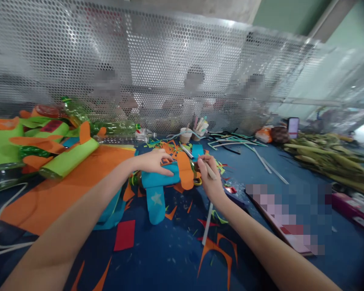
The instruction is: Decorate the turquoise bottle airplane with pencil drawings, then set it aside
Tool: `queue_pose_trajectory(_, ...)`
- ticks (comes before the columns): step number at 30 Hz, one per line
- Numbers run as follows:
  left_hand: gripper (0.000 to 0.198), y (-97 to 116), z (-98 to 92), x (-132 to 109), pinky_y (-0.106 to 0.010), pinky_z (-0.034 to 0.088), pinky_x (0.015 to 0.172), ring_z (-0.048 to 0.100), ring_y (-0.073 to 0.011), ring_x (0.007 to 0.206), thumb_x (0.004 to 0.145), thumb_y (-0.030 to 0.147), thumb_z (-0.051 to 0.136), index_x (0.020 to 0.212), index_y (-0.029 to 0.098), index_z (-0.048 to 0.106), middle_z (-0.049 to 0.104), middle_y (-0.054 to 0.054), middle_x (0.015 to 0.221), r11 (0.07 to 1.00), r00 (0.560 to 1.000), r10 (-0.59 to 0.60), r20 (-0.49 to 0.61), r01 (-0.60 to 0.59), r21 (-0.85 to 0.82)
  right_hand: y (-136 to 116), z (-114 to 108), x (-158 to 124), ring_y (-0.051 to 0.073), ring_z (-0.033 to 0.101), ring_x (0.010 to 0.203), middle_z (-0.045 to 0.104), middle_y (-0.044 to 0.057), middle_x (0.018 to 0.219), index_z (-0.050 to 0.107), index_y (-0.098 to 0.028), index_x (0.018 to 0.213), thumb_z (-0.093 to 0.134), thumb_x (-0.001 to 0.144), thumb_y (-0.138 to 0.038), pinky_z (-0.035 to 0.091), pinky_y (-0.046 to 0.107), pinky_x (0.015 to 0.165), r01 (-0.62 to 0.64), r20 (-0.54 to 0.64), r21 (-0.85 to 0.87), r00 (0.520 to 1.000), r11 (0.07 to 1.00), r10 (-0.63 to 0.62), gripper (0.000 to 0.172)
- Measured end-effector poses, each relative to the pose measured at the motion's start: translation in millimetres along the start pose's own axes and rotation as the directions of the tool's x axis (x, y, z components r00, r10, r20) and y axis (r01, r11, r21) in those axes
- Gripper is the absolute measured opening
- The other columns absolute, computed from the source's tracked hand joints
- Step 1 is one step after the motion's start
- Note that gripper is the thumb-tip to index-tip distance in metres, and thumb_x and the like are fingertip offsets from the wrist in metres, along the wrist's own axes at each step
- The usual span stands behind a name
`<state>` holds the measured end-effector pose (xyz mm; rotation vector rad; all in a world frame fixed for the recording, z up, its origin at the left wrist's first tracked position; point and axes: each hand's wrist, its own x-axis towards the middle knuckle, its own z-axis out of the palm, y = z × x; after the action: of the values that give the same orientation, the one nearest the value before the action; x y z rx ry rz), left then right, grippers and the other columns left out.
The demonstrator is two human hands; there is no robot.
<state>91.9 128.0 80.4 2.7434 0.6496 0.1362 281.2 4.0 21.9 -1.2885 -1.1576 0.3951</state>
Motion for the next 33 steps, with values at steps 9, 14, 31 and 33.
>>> queue_pose_trajectory(9, 0.064, 22.6, 31.9, 14.1, -0.040, 0.038, 0.088, 0.044, -0.0288, 0.099, 0.069, 0.066, 0.063, 0.112, 0.019, 0.064, 0.049, -0.009, 0.096, 0.993, 0.979, -0.024, -0.202, 0.048, 0.111, 6.2, -11.6, 16.1, 0.016, 0.052, 0.072, 0.054, 0.000, 0.081, 0.048, -0.023, 0.092, 0.055, 0.079, -0.035, 0.042, 0.029, 0.070, 0.032, -0.057, -0.080, 0.998, 0.996, -0.037, 0.019)
queue_pose_trajectory(14, 0.079, 26.8, 25.6, 1.8, -0.044, 0.036, 0.091, 0.042, -0.0305, 0.101, 0.069, 0.072, 0.059, 0.129, 0.022, 0.051, 0.048, -0.010, 0.102, 0.979, 0.921, -0.009, -0.389, 0.087, 0.183, 17.9, -13.2, 20.9, 0.018, 0.055, 0.074, 0.058, 0.001, 0.081, 0.050, -0.023, 0.089, 0.053, 0.076, -0.031, 0.043, 0.031, 0.071, 0.009, -0.011, -0.061, 1.000, 0.998, -0.009, 0.015)
queue_pose_trajectory(31, 0.062, 0.8, 48.8, -56.5, -0.040, 0.043, 0.079, 0.050, -0.0265, 0.087, 0.076, 0.077, 0.042, 0.075, 0.017, 0.057, 0.047, -0.007, 0.083, 0.957, 0.899, -0.287, -0.331, 0.280, -0.071, 21.2, -17.5, 22.5, 0.019, 0.053, 0.071, 0.056, 0.000, 0.079, 0.051, -0.024, 0.088, 0.051, 0.075, -0.026, 0.041, 0.032, 0.067, 0.046, 0.017, -0.118, 0.999, 0.992, -0.044, 0.013)
queue_pose_trajectory(33, 0.058, 6.4, 52.0, -59.4, -0.038, 0.044, 0.077, 0.050, -0.0264, 0.088, 0.075, 0.075, 0.048, 0.076, 0.017, 0.055, 0.046, -0.006, 0.085, 0.950, 0.889, -0.313, -0.335, 0.291, -0.117, 11.3, -19.9, 23.3, 0.019, 0.054, 0.074, 0.057, 0.001, 0.080, 0.052, -0.024, 0.087, 0.054, 0.077, -0.030, 0.042, 0.033, 0.070, 0.058, -0.004, -0.141, 0.998, 0.988, -0.060, 0.012)
